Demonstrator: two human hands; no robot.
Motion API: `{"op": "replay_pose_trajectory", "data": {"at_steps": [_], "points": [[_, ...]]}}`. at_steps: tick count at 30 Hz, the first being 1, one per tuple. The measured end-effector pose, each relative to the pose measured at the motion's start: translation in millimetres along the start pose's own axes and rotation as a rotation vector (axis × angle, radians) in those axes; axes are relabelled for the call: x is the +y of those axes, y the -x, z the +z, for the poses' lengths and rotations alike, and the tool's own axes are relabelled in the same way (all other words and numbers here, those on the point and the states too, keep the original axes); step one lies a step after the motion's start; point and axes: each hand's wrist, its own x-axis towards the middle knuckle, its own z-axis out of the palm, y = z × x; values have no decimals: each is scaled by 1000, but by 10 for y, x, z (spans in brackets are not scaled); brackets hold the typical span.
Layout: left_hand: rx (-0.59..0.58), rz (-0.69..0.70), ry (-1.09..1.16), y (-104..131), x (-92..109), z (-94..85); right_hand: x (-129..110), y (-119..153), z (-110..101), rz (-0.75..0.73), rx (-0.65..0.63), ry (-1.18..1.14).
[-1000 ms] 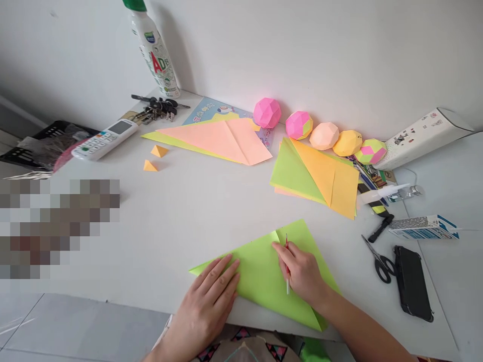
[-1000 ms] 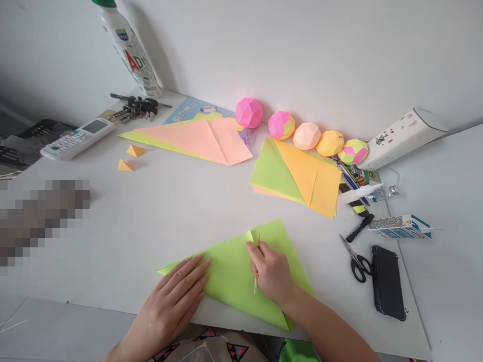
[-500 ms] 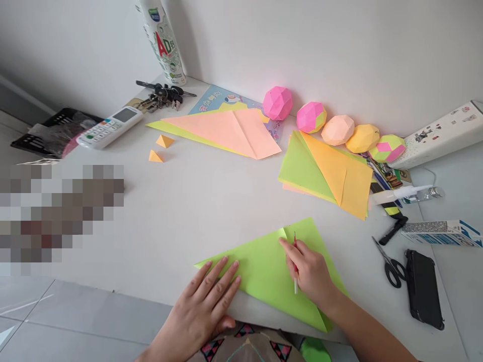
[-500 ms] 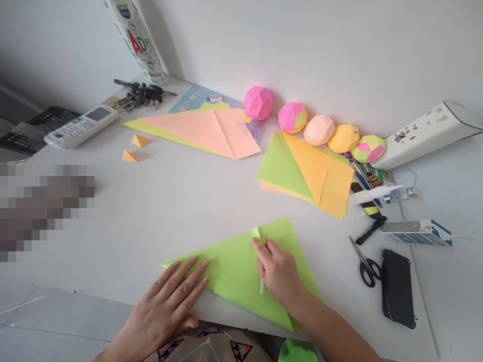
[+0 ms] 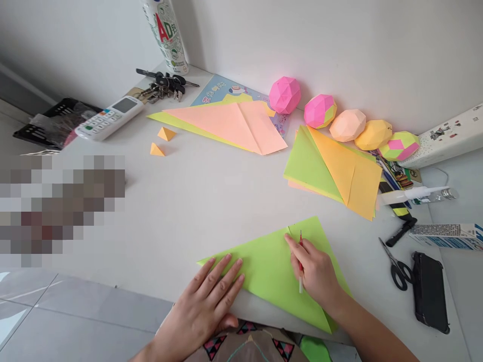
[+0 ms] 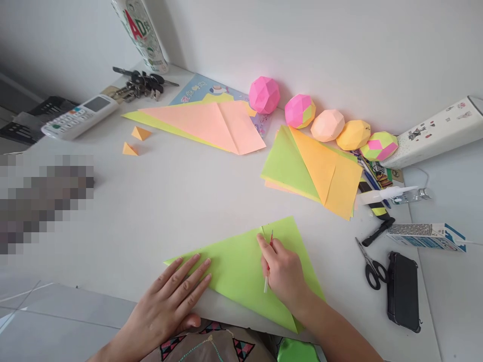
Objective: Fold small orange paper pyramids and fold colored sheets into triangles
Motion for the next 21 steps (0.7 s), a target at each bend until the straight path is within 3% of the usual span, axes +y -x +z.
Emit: {"op": "replay_pose_trajectory", "data": {"at_steps": [21], "points": [[-69, -42, -114, 8, 30, -19, 64, -18, -20, -86, 14, 104]]}}
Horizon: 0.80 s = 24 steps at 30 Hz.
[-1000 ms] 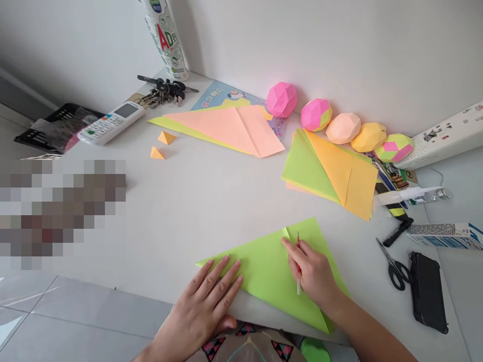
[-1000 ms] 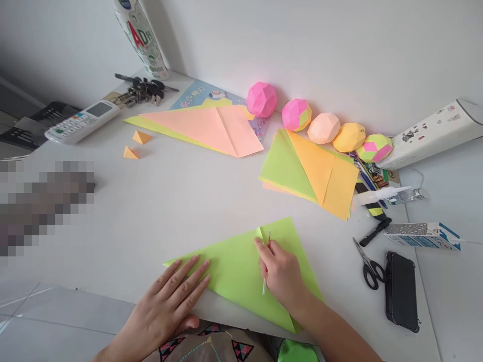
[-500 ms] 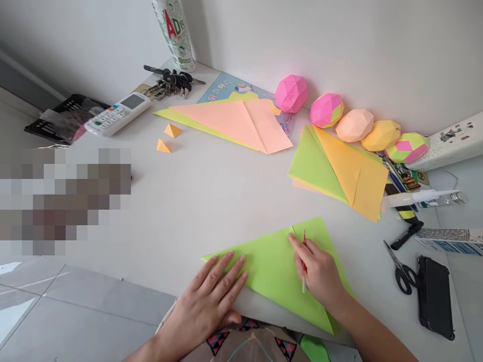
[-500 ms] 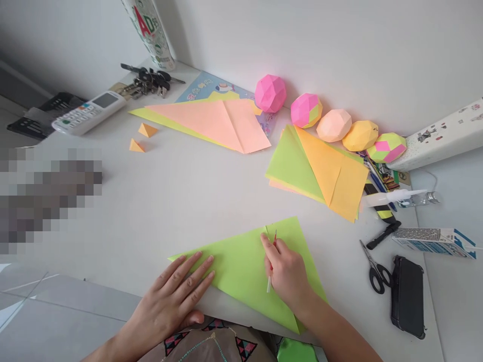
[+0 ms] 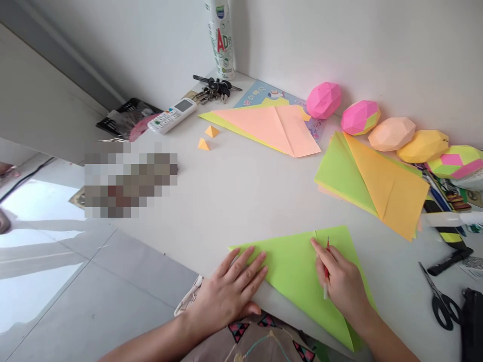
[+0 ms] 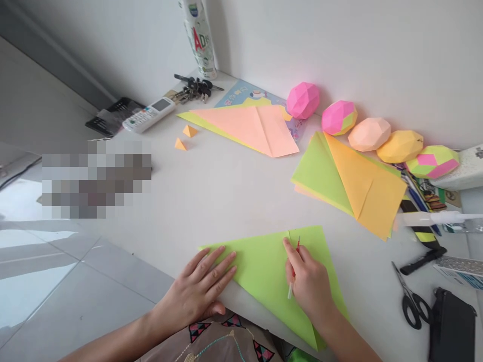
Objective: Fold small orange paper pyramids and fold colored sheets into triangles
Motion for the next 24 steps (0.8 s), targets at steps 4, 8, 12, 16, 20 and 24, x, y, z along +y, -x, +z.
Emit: {"op": "replay_pose_trajectory", "data": {"at_steps": [4, 8, 12, 16, 20, 24], "points": [[3, -13, -29, 15, 13, 0, 12, -10, 23, -16, 33, 37], [-15, -23, -44, 22, 12, -24, 22, -6, 33, -17, 25, 22], [-15, -30, -60, 39, 26, -19, 14, 9, 28, 14, -3, -4], [54, -50, -33, 69, 60, 50, -27, 13, 38, 72, -16, -62], [183, -53, -6, 53, 13, 75, -54, 16, 58, 134, -53, -146], [228, 57, -98, -50, -98, 37, -74, 29, 64, 201, -125, -180]]}}
